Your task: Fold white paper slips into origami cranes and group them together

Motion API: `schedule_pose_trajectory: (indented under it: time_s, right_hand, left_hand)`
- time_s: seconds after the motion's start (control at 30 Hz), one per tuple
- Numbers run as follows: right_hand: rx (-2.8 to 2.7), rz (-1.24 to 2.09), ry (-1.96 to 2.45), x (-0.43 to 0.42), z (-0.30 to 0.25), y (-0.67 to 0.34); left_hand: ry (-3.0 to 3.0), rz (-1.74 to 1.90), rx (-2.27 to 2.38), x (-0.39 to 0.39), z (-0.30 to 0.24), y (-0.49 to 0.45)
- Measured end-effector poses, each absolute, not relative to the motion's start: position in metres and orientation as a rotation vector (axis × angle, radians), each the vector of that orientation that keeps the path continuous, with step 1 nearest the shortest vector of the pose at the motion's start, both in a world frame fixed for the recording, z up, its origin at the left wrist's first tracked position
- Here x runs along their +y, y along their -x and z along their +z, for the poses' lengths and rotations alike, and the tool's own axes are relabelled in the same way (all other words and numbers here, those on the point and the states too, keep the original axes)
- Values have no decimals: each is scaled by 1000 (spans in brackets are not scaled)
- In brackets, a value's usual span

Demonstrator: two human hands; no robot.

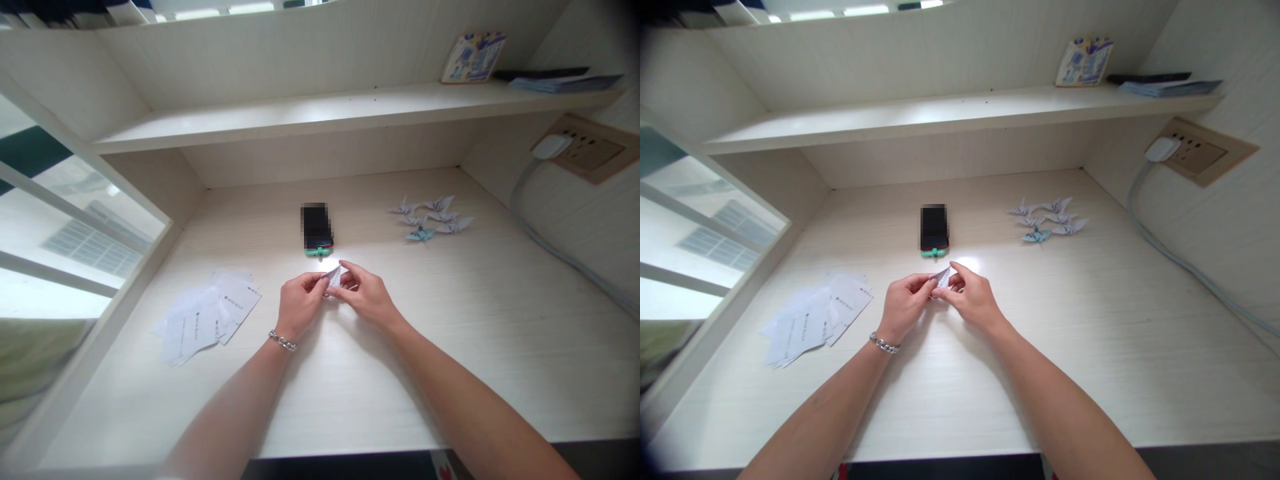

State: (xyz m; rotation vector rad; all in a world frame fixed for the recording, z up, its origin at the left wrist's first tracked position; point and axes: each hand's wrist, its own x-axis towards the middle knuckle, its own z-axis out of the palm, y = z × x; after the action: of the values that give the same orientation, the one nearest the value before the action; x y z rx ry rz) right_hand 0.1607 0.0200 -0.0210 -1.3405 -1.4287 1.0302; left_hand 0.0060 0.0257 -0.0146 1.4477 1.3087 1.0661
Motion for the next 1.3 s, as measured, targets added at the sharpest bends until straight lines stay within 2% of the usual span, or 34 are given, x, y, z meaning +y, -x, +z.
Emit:
schedule_pose_trajectory:
  time_s: [0.4,0.7,0.93,1.13,1.3]
  right_hand:
    - [-1455,906,1351,18,-21,-160]
    - [-972,1420,1170,26,-24,-161]
    - [-1093,1224,1240,25,-24,-161]
    - [-1112,1297,1218,25,-25,-160]
    - [-1201,1007,1338,22,-19,-159]
  left_hand:
    - [-1143,1033,1199,29,-20,-10]
    - [-924,988,1044,28,-13,-10]
    - [-899,942,1002,28,-13,-10]
    - [-933,982,996,27,-11,-11]
    - [-956,980,1025,26,-12,-13]
